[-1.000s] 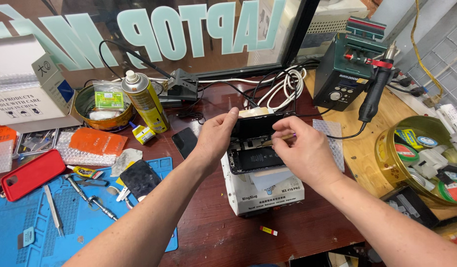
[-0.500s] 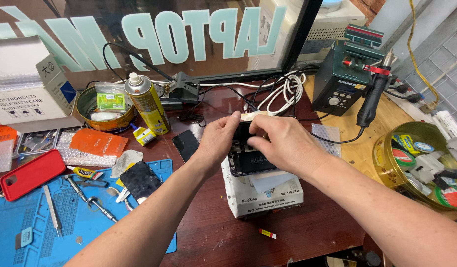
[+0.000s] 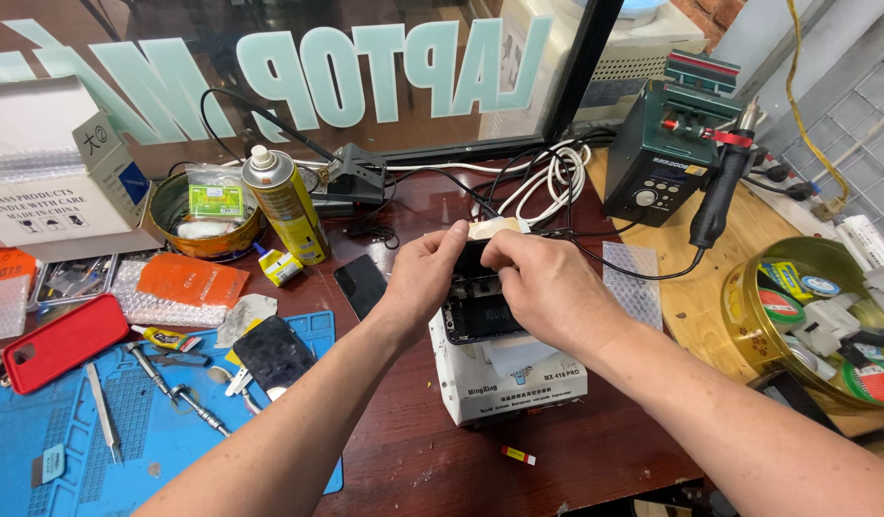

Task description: The person uses a wooden stick and a screwdriver to pry and remove the screen assembly from a smartphone chassis. They carefully separate the display from the frame, disconnect internal components, and place the removed screen on the workbench.

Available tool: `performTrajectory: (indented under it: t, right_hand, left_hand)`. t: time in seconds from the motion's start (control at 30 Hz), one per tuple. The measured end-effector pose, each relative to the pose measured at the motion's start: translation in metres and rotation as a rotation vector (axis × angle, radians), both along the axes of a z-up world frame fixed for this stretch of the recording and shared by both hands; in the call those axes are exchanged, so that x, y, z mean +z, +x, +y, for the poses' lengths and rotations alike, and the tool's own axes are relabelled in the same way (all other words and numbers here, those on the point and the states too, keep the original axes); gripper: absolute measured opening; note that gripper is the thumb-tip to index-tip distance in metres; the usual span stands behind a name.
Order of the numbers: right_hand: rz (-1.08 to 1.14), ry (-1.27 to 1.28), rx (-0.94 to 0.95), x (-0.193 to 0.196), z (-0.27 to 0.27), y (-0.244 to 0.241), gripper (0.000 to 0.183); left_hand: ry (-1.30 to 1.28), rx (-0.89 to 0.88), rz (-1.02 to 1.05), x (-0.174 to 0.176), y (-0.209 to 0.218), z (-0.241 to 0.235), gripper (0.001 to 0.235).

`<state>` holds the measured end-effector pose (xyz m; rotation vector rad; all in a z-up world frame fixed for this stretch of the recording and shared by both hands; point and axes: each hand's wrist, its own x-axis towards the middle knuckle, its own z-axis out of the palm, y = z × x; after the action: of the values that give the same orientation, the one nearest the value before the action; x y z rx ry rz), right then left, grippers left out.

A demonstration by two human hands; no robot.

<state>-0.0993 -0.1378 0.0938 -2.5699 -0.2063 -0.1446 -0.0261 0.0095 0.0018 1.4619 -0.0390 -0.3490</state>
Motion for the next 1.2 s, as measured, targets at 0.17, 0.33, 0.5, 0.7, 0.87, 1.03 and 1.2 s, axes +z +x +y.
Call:
performTrajectory:
  t: [0.17, 0.33, 0.5, 0.7, 0.87, 1.03, 1.2]
  right_hand:
    - [0.07, -0.037, -0.012, 0.002, -0.011, 0.006, 0.019]
    - [0.042, 0.1, 0.053, -0.012, -0.023, 0.015, 0.023]
    - [0.054, 0.269, 0.046, -0.009, -0.039, 0.018, 0.027]
    - [0.132, 1.013, -0.168, 0.01, -0.054, 0.029, 0.027]
    - [0.136, 1.165, -0.185, 0.002, -0.046, 0.044, 0.034]
    - [0.188, 1.21, -0.17, -0.007, -0.042, 0.046, 0.034]
    - [0.216, 1.178, -0.183, -0.007, -0.04, 0.045, 0.034]
  left_hand:
    - [0.069, 0.016, 0.009, 0.002, 0.001, 0.0, 0.048]
    - [0.09, 0.011, 0.028, 0.006, -0.001, 0.0, 0.048]
    - [0.086, 0.015, -0.004, 0.009, -0.003, 0.0, 0.044]
    - [0.026, 0.037, -0.157, 0.011, 0.001, -0.001, 0.023]
    - [0.024, 0.04, -0.206, 0.017, 0.001, 0.0, 0.024]
    - [0.065, 0.042, -0.182, 0.02, 0.0, 0.003, 0.027]
    - [0.021, 0.033, -0.212, 0.02, 0.001, 0.001, 0.014]
